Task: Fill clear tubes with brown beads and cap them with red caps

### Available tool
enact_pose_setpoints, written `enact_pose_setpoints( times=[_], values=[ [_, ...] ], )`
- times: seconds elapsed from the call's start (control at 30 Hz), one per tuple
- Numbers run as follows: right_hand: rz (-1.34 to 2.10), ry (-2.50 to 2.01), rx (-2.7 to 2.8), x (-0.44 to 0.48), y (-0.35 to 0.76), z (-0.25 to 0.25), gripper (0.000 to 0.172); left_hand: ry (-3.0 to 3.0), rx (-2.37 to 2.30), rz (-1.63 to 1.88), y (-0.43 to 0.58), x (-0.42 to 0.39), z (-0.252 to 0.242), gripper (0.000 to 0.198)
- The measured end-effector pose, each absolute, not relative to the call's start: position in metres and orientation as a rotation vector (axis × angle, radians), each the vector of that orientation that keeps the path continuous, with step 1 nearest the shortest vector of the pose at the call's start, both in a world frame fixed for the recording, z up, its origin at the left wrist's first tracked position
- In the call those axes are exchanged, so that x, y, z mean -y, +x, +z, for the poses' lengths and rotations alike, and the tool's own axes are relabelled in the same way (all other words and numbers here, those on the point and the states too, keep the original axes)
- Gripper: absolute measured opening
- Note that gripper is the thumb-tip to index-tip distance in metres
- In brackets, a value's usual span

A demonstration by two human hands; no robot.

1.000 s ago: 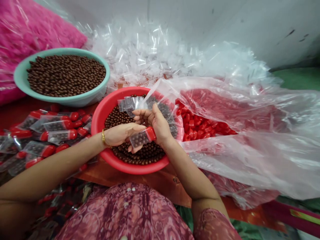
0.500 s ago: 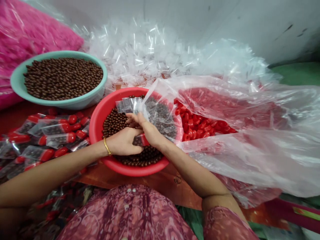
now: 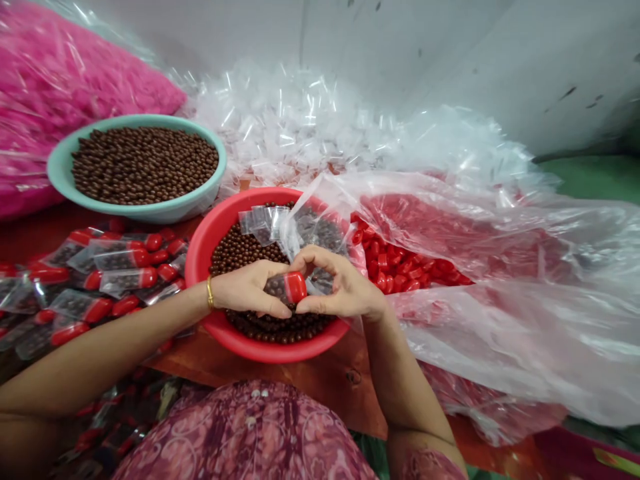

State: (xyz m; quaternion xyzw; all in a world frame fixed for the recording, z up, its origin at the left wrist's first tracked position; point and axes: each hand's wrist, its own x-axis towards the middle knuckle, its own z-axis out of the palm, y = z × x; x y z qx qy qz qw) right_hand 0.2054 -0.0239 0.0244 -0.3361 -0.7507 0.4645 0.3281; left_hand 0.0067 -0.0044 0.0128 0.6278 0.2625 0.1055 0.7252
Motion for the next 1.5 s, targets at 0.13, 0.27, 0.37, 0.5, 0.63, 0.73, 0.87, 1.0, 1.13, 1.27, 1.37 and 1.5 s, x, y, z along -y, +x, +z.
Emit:
enact_pose_setpoints(
  times=[0.13,0.27,0.37,0.5,0.63,0.73,0.87,1.0,1.13,1.27,1.37,1.5],
  values=[
    [1.236,-0.858,1.997,0.022,0.203,0.027,0.035,1.374,-0.549,0.227,0.006,0.002,0.012,0.027],
    [1.122,-0.800,1.827,0.021,0.199,0.023,0.039,1.263,-0.606,0.326,0.007,0.002,0.015,0.026],
    [0.872,-0.833,1.913,0.022,0.197,0.017,0.030,1.297,-0.692,0.509,0.010,0.004,0.018,0.021],
    [0.578,-0.905,1.735,0.030,0.192,0.003,0.009,1.261,-0.771,0.708,0.010,0.004,0.019,0.021],
    [0.561,-1.288,1.597,0.043,0.187,-0.004,0.011,1.046,-0.749,0.880,0.007,0.001,0.018,0.021],
    [0.687,-1.562,2.268,0.050,0.180,0.003,0.015,0.948,-0.674,0.929,0.006,-0.001,0.017,0.029],
    [0.580,-1.725,2.955,0.048,0.161,0.011,0.024,0.922,-0.564,0.993,0.004,-0.002,0.016,0.032],
    [0.556,-1.608,3.140,0.044,0.153,0.007,0.027,0.793,-0.532,0.999,0.001,-0.006,0.014,0.035],
    [0.491,-1.573,3.013,0.044,0.161,0.002,0.024,0.768,-0.517,0.954,-0.002,-0.009,0.013,0.033],
    [0.452,-1.385,2.626,0.043,0.174,0.010,0.017,0.814,-0.487,0.910,-0.001,-0.007,0.014,0.033],
    [0.443,-1.149,2.316,0.043,0.180,0.026,0.014,0.896,-0.495,0.902,0.000,-0.005,0.014,0.030],
    [0.296,-1.123,1.951,0.039,0.176,0.048,0.013,1.021,-0.550,0.836,0.003,-0.001,0.014,0.031]
  ],
)
